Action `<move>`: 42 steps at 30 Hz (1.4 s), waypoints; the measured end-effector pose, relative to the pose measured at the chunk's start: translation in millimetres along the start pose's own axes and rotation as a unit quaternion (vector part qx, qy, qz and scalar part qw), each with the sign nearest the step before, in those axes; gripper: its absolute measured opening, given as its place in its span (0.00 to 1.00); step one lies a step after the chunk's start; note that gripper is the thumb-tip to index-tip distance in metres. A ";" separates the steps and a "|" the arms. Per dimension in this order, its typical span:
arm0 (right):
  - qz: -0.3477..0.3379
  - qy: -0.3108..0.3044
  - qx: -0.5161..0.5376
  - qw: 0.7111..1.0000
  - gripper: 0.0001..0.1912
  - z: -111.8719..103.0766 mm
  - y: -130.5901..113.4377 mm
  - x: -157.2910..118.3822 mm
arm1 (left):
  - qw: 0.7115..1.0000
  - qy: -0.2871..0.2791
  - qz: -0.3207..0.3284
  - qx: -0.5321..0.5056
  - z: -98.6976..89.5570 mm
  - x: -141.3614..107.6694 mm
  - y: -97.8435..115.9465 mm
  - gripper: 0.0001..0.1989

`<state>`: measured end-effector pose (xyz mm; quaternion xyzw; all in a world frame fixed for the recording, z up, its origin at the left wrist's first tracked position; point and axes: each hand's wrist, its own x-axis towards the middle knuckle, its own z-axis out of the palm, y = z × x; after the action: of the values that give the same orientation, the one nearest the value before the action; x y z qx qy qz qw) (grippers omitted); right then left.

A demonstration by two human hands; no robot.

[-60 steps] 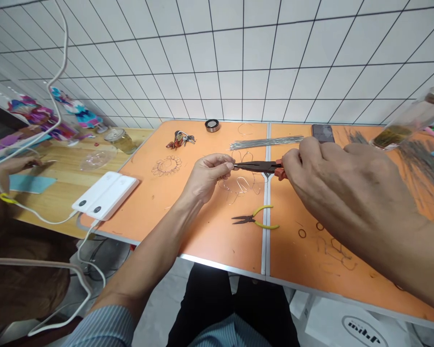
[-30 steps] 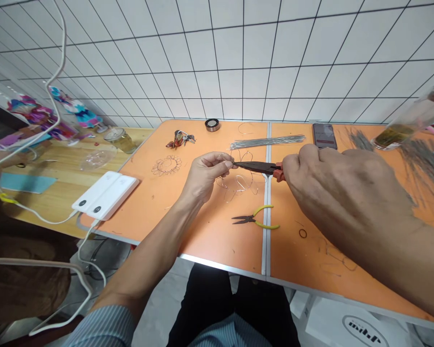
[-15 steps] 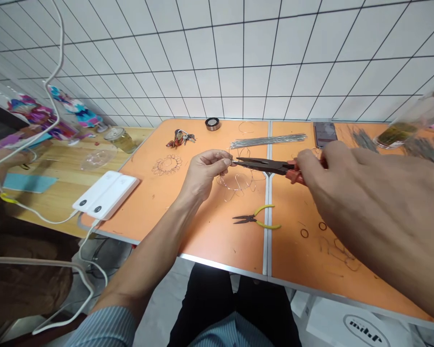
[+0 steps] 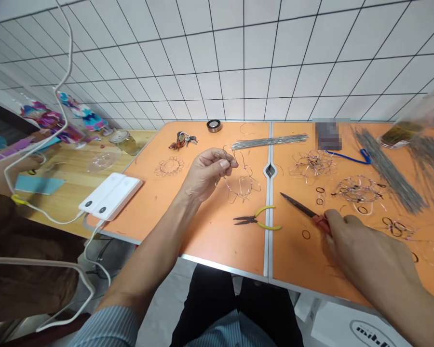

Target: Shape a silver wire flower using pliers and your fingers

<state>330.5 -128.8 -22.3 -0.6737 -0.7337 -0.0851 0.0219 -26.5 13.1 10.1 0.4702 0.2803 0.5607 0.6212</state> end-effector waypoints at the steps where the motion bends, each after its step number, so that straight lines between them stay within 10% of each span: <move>1: -0.002 -0.006 0.004 1.000 0.14 0.6 -5.2 2.0 | 1.000 -0.005 -0.002 0.003 0.6 -0.3 0.2 0.23; 11: -0.044 -0.127 0.035 0.990 0.13 -42.1 -23.4 39.7 | 0.998 -0.052 -0.012 0.019 -2.0 -1.0 -7.8 0.20; 19: -0.130 0.075 0.188 0.971 0.17 -136.8 -100.6 110.6 | 0.994 -0.088 -0.028 0.058 1.2 -5.4 -13.3 0.20; 42: -0.202 -0.022 0.190 0.960 0.20 -131.4 -134.6 155.4 | 0.995 -0.048 -0.077 0.031 8.8 -6.1 -13.1 0.22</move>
<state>171.9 -6.4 117.0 -0.4964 -0.8576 0.0684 0.1158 -14.4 5.8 0.9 0.4926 0.3030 0.4788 0.6605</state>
